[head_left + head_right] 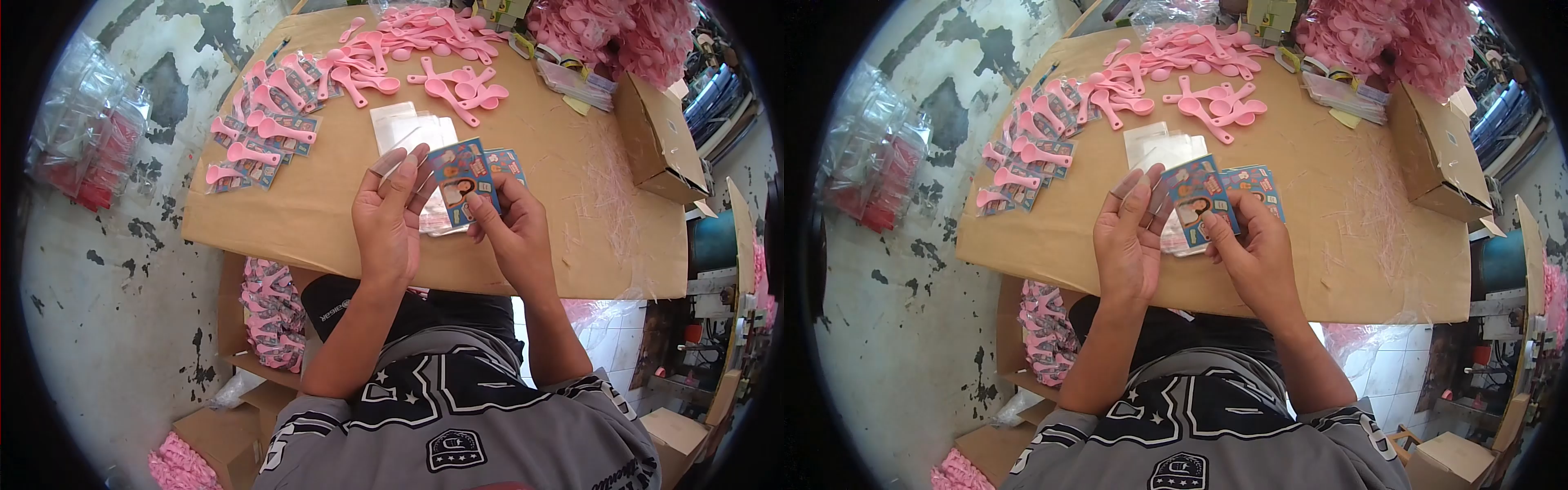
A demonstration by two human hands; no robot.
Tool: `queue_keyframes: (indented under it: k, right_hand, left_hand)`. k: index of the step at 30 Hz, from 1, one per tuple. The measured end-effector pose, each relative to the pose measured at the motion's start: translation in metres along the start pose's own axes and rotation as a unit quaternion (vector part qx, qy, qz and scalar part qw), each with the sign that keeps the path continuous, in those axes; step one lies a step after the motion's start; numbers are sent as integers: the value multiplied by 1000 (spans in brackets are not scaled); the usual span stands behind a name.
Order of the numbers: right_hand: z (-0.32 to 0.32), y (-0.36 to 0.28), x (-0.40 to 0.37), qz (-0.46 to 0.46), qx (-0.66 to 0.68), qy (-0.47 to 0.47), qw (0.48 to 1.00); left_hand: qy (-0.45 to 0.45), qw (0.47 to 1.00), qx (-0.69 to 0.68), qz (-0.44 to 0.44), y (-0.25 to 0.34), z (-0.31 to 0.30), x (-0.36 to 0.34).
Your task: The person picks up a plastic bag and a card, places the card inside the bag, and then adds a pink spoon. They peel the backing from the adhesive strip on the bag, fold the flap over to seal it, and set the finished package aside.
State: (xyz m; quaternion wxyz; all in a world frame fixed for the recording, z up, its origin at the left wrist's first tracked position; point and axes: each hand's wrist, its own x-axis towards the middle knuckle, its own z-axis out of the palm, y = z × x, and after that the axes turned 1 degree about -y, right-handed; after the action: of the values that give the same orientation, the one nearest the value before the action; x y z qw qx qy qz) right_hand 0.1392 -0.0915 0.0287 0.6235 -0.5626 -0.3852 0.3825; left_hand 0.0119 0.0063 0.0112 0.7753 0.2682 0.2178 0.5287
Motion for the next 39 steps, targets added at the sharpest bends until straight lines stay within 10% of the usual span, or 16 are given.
queue_keyframes:
  k: [5, 19, 39]
  right_hand:
    - [-15, -4, 2, 67, -76, -121, 987]
    - [18, 18, 1, -50, 121, 86, 988]
    - [37, 22, -13, 20, 139, 34, 989]
  left_hand:
    - [-39, 999, -9, -27, 0, -3, -2]
    - [-69, 998, -3, -13, -6, 4, -22]
    - [-162, 981, -111, -2, 12, 9, -7]
